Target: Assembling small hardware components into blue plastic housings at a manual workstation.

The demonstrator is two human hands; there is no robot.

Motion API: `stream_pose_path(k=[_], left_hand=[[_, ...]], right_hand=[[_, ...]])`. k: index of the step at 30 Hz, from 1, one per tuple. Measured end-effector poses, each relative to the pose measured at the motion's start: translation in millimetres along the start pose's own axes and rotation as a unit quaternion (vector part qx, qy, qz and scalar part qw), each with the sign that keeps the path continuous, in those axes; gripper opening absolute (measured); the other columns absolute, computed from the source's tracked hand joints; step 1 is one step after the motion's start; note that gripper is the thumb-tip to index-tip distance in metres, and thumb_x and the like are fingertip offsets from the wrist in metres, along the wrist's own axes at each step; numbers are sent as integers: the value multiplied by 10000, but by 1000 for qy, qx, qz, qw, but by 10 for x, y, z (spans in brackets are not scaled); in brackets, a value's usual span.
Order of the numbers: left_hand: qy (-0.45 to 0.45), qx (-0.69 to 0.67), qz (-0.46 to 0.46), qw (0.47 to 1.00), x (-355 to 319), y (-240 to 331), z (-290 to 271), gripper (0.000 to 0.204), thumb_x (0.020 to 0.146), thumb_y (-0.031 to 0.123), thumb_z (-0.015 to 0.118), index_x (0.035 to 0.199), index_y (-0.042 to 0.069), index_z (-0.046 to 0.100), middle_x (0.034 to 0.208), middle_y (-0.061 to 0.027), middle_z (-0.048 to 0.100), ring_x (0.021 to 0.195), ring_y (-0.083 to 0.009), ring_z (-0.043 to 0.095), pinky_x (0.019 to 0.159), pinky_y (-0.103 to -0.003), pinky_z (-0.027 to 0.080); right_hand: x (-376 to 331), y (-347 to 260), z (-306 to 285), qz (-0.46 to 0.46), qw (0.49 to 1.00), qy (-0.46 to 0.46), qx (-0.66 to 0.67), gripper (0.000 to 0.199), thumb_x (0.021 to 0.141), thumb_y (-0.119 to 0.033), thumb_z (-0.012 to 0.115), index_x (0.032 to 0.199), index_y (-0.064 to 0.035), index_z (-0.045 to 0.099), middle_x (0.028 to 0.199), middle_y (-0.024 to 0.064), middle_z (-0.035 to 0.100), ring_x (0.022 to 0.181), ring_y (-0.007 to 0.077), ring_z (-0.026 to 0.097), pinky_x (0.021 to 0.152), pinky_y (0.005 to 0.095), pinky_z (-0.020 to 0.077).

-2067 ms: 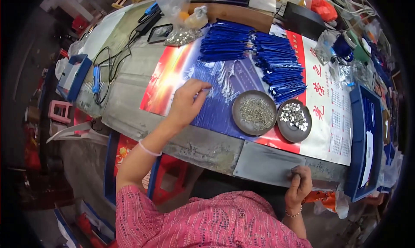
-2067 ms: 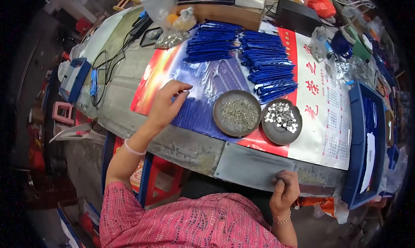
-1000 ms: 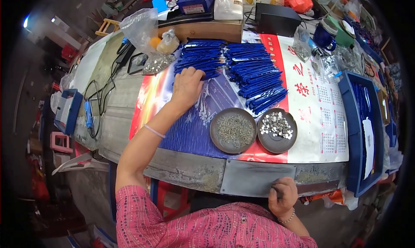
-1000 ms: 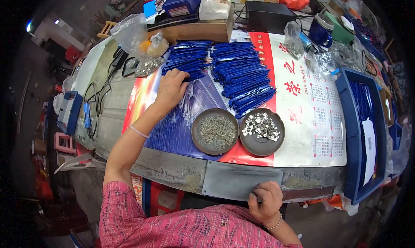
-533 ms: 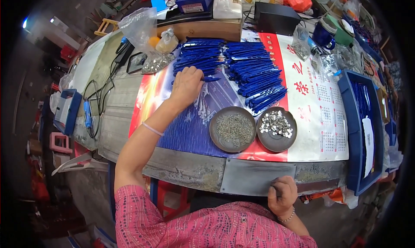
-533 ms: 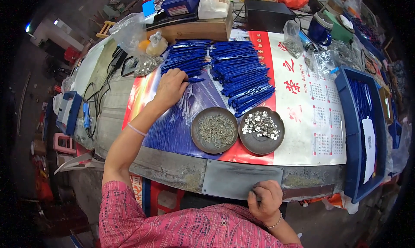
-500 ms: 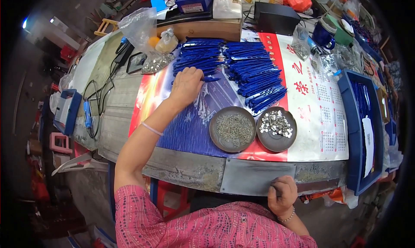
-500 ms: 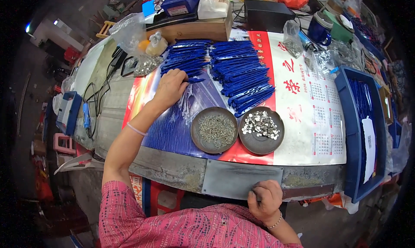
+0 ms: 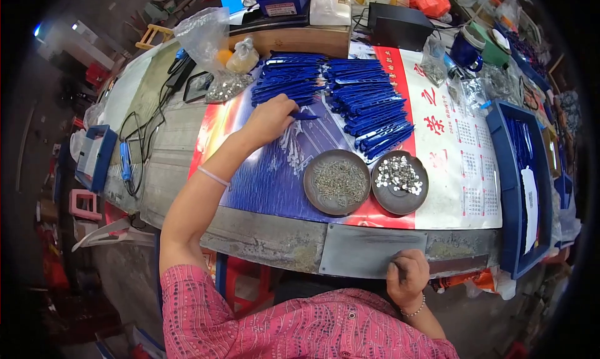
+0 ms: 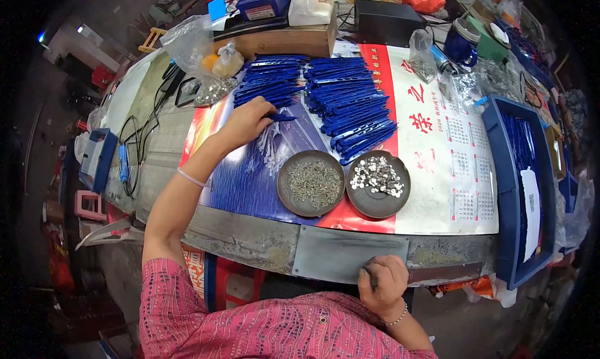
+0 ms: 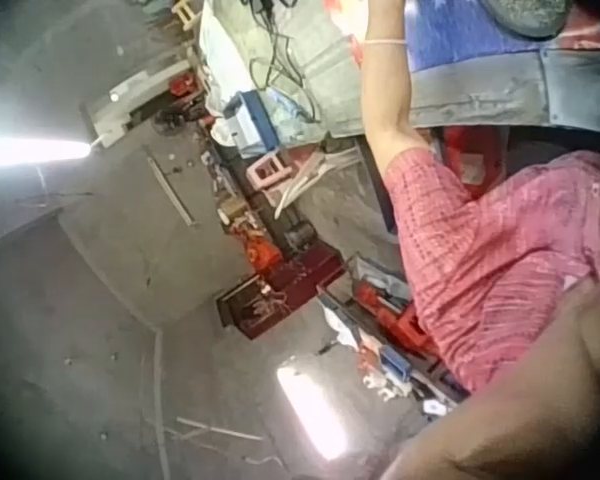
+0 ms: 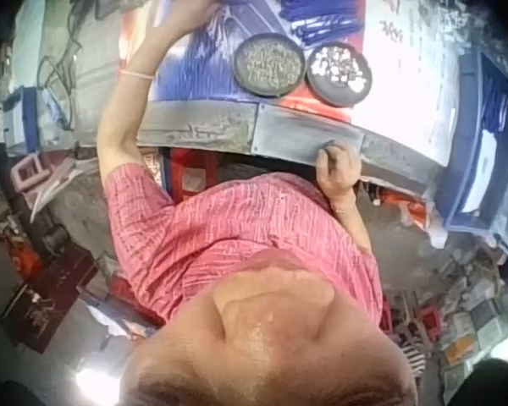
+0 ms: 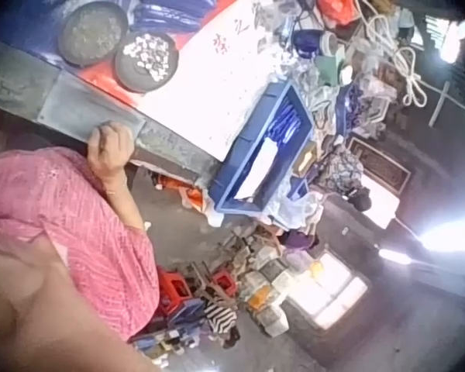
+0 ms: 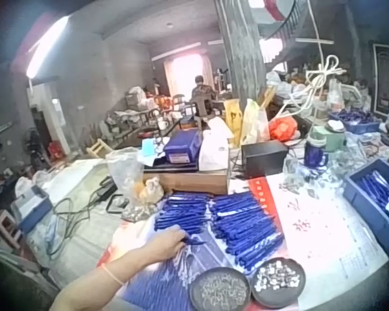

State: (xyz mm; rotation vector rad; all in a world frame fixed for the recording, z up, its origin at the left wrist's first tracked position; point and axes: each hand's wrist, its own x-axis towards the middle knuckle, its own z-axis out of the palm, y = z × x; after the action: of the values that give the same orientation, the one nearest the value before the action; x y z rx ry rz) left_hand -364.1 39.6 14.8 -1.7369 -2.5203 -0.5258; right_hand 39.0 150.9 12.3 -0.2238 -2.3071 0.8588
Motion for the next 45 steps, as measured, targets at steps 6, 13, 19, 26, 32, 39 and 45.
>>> stream_pose_path(k=[6, 13, 19, 26, 32, 39, 45], left_hand=[[-50, -5, -12, 999, 46, -104, -49, 168, 751, 145, 648, 833, 43, 543, 853, -136, 536, 826, -321, 546, 717, -394, 448], [38, -74, 26, 996, -18, -105, -95, 134, 772, 123, 624, 827, 38, 537, 850, -119, 535, 823, -317, 549, 710, -397, 450], [135, -205, -34, 969, -146, -194, -222, 127, 836, 92, 590, 914, 8, 533, 850, -85, 566, 794, -161, 544, 720, -282, 433], [339, -394, -84, 850, -365, -85, -398, 133, 884, 91, 537, 962, -9, 495, 831, -83, 602, 788, -146, 581, 731, -267, 462], [321, -503, -93, 797, -1010, 617, -796, 112, 941, 80, 429, 1003, -4, 468, 805, -58, 550, 738, -116, 542, 697, -236, 456], [264, -595, -221, 726, -2031, 1559, -440, 104, 930, 65, 455, 1018, 21, 488, 830, -39, 557, 678, -84, 512, 623, -209, 439], [262, -637, -276, 671, -2360, 1873, -130, 127, 918, 67, 492, 1029, 6, 503, 846, -36, 584, 683, -65, 524, 616, -197, 431]], right_hand=[[10, -11, 21, -3, 1000, 0, -13, 117, 702, 12, 602, 770, -16, 512, 735, 124, 560, 636, 269, 540, 571, 336, 428], [-39, -17, 38, 5, 999, 3, -34, 93, 733, 5, 594, 769, -13, 510, 745, 134, 552, 630, 270, 537, 570, 332, 424], [-44, -27, 52, 11, 999, -5, -45, 91, 755, -6, 591, 764, -10, 500, 743, 133, 548, 638, 267, 533, 573, 326, 422], [-18, -91, 27, 12, 999, -7, -35, 62, 766, 7, 571, 790, -4, 514, 763, 132, 540, 652, 244, 528, 603, 301, 420], [723, -393, -25, 51, 989, -134, 37, 81, 780, 5, 564, 854, 23, 536, 802, 109, 543, 703, 193, 525, 647, 289, 429], [1979, -261, 1135, -129, 951, -279, -9, 145, 778, -114, 588, 830, 17, 553, 797, 184, 588, 699, 334, 579, 614, 385, 444], [2375, -136, 1915, -74, 914, -362, -168, 244, 716, -214, 603, 780, 21, 624, 837, 231, 621, 814, 367, 611, 736, 432, 485]])
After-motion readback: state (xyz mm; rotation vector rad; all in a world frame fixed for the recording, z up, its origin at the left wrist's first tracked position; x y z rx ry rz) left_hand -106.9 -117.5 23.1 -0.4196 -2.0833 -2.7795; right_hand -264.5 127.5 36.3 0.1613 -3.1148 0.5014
